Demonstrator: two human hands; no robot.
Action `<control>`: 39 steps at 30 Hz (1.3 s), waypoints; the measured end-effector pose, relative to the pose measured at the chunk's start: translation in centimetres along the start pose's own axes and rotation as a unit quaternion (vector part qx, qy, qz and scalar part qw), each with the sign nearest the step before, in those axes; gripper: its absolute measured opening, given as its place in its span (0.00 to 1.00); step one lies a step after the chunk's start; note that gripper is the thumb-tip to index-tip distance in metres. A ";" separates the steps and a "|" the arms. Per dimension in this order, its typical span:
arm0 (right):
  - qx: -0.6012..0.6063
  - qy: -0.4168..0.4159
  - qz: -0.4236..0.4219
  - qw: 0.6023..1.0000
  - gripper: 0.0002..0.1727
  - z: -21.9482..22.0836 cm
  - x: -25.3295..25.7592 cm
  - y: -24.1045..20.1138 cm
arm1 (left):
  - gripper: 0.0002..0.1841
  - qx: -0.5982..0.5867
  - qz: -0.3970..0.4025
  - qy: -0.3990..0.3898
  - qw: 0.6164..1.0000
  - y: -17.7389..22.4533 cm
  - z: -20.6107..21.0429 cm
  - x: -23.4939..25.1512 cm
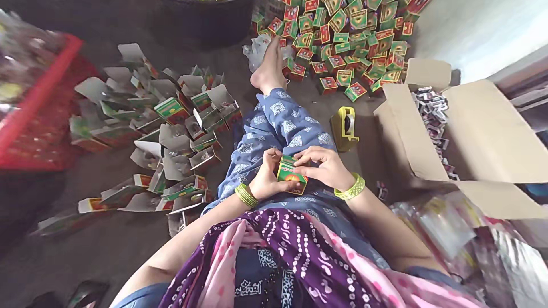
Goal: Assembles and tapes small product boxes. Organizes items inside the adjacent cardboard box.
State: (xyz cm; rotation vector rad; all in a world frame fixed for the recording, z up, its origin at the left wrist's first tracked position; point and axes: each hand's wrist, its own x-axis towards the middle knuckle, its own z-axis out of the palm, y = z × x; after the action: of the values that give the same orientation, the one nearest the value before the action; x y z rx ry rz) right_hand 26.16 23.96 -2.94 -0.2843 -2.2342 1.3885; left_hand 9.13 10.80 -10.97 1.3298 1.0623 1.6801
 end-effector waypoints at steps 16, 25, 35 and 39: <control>-0.158 -0.081 -0.050 0.983 0.13 -0.7 -0.2 -1.4 | 0.50 0.011 0.006 -0.045 0.999 -0.2 0.1 0.1; -0.188 0.039 -0.080 0.978 0.15 1.8 -2.8 0.6 | 0.41 -0.016 -0.065 -0.005 0.998 -0.1 -0.3 0.0; -0.228 0.310 0.316 0.867 0.18 -12.5 -2.6 9.6 | 0.16 -0.009 -0.083 0.024 0.996 0.6 -0.3 0.1; -0.267 0.246 0.422 0.831 0.23 -16.8 -2.7 14.3 | 0.14 0.018 -0.067 0.029 0.997 0.5 -0.3 0.4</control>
State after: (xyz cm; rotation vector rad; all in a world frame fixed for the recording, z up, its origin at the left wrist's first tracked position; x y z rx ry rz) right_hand 35.88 42.52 -10.29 -1.7759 -2.0301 0.8030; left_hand 8.76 10.87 -10.41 1.2101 1.1931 1.6149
